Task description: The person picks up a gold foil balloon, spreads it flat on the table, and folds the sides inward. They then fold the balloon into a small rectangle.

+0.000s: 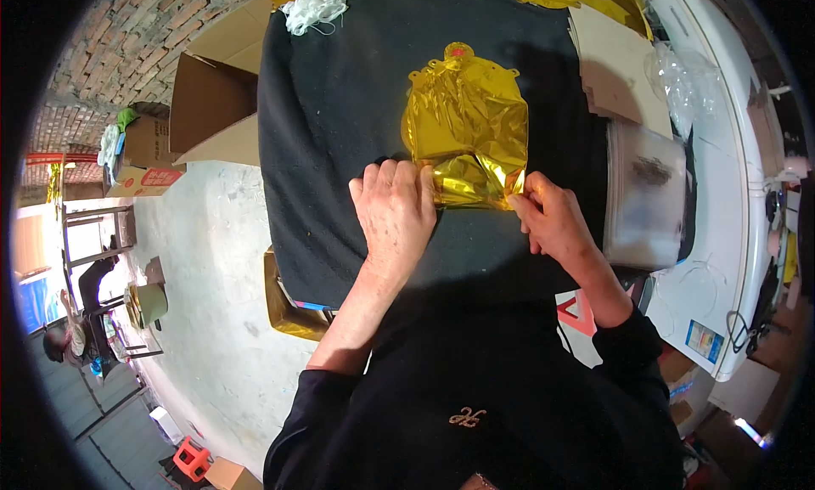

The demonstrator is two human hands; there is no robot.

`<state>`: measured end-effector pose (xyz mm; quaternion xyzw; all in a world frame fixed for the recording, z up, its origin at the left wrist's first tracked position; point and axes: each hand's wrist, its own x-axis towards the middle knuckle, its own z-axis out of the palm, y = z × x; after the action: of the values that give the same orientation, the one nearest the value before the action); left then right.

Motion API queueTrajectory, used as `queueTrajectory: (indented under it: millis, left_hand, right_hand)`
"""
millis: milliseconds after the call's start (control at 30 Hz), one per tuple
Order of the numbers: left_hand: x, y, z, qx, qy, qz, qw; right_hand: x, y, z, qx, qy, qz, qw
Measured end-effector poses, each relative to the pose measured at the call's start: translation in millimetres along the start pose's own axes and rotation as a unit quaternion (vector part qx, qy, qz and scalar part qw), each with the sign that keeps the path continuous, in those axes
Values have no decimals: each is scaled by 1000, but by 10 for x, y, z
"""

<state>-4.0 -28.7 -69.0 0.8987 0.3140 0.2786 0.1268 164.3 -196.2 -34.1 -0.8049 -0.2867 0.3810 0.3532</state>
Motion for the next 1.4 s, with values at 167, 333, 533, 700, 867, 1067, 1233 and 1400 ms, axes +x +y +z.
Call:
queueTrajectory:
  millis: [167,333,533,700,867,1067,1233,1400]
  left_hand:
    - [56,-29,-40,-50,-22,-23,998]
    - [123,-29,-142,-92,-20,-23,995]
    - [325,28,-97,-9,-133,220,966]
    - [370,-54,46,-16,-160,238,958]
    - [354,-62,85,40,-191,230,953]
    - [345,-50,93,76,-194,223,952]
    - [341,-50,98,85,-199,218,952]
    - [341,-49,87,77,-197,217,953]
  right_hand:
    - [11,-57,-14,-2,-1,4,1000]
    - [11,-46,-25,4,-1,12,1000]
    - [12,-27,-21,10,-2,5,1000]
    - [13,-76,-36,10,-17,11,1000]
    - [25,-60,-96,16,-32,17,999]
    - [182,-20,-223,29,5,-13,999]
    - [608,-28,-335,-17,77,-87,993]
    - [953,-133,-417,-4,53,-84,995]
